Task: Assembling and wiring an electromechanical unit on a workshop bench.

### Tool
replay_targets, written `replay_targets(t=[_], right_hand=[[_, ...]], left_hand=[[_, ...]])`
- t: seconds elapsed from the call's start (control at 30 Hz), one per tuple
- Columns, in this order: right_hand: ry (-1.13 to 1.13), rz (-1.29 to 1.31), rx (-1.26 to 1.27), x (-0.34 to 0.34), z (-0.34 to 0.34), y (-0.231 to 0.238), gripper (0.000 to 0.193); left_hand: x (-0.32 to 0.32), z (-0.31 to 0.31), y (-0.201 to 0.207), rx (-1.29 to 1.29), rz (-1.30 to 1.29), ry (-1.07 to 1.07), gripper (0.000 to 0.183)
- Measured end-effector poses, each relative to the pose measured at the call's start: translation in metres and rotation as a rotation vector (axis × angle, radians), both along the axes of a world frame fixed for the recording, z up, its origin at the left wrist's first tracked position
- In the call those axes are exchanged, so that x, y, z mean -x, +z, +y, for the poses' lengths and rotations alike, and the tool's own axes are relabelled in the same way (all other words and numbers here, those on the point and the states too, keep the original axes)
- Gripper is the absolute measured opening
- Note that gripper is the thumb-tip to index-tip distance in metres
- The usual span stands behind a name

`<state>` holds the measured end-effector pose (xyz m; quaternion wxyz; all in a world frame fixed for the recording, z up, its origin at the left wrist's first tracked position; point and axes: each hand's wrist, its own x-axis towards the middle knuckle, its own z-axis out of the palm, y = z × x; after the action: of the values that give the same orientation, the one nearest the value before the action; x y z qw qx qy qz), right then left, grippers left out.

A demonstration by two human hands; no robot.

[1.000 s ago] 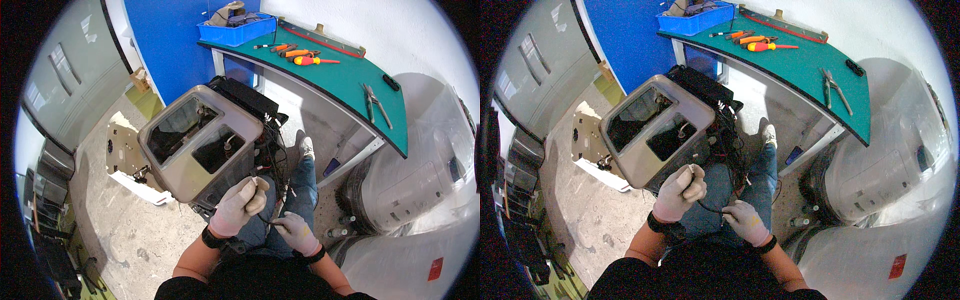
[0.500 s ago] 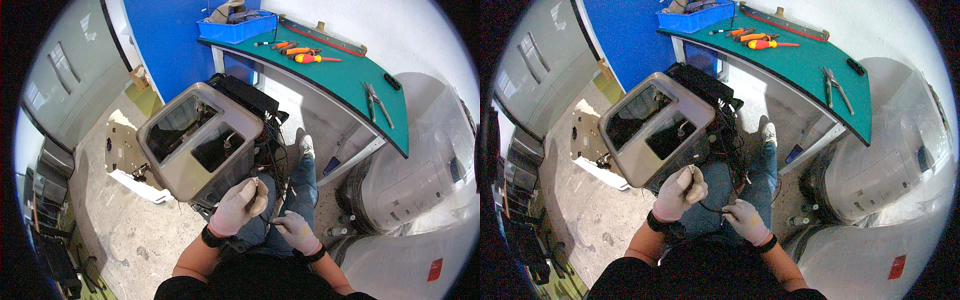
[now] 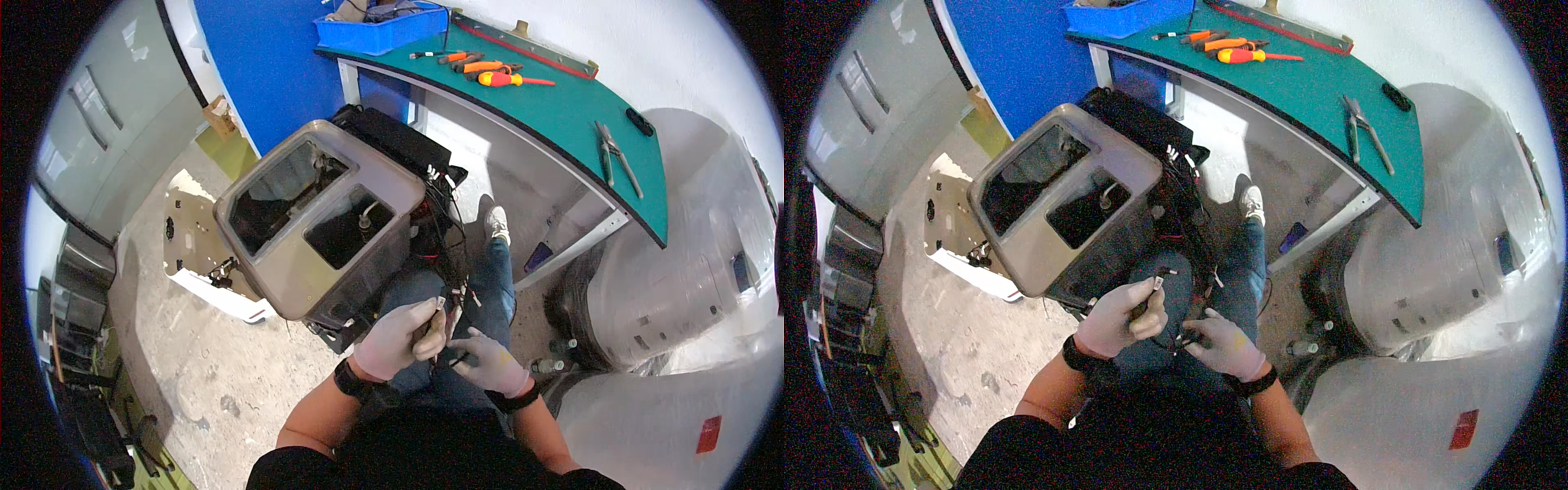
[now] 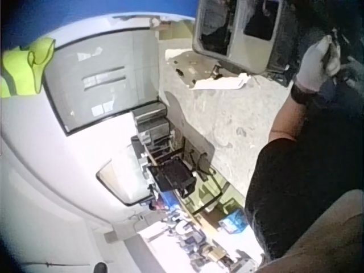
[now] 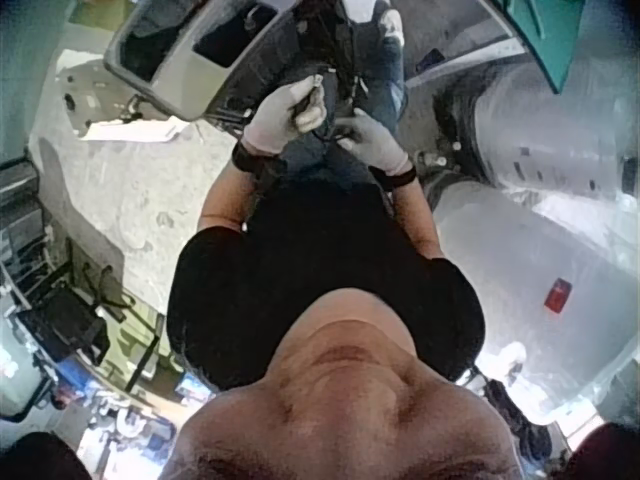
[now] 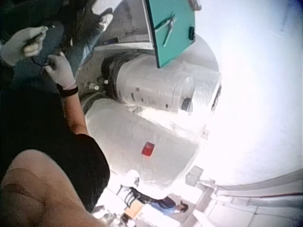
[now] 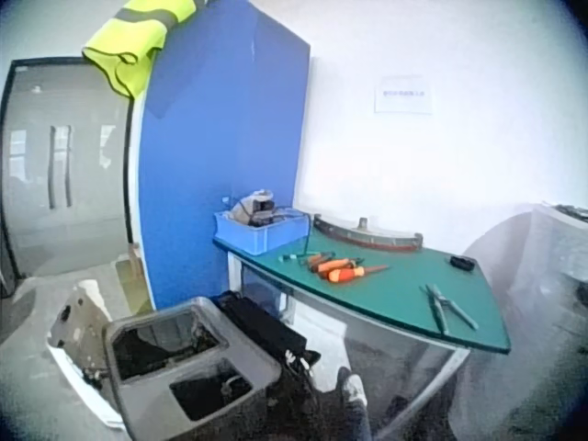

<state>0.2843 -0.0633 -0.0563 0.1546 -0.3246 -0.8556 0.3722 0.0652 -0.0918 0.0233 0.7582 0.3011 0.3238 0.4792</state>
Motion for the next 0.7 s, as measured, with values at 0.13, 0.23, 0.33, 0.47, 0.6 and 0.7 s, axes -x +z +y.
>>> replay_targets(t=[0.13,0.23,0.33,0.47,0.6,0.7], right_hand=[[0.025,0.048,0.306,-0.009,0.002,0.012,0.050],[-0.069,0.180,0.414,-0.012,0.004,0.016,0.058],[-0.190,0.459,0.367,-0.010,0.004,0.032,0.073],[-0.197,0.563,0.352,-0.011,0.001,0.041,0.067],[-0.194,0.477,0.147,-0.009,-0.003,0.055,0.039],[-0.201,0.427,-0.003,-0.007,-0.001,0.058,0.030]], left_hand=[[-0.005,0.000,-0.011,0.135,-0.149,-0.143,0.036],[-0.011,-0.001,-0.016,0.149,-0.167,-0.227,0.036],[-0.017,0.000,-0.015,0.134,-0.159,-0.328,0.036],[-0.023,0.000,-0.009,0.180,-0.122,-0.436,0.037],[-0.024,-0.001,-0.005,0.184,-0.107,-0.491,0.038],[-0.025,-0.002,-0.010,0.179,-0.127,-0.524,0.038]])
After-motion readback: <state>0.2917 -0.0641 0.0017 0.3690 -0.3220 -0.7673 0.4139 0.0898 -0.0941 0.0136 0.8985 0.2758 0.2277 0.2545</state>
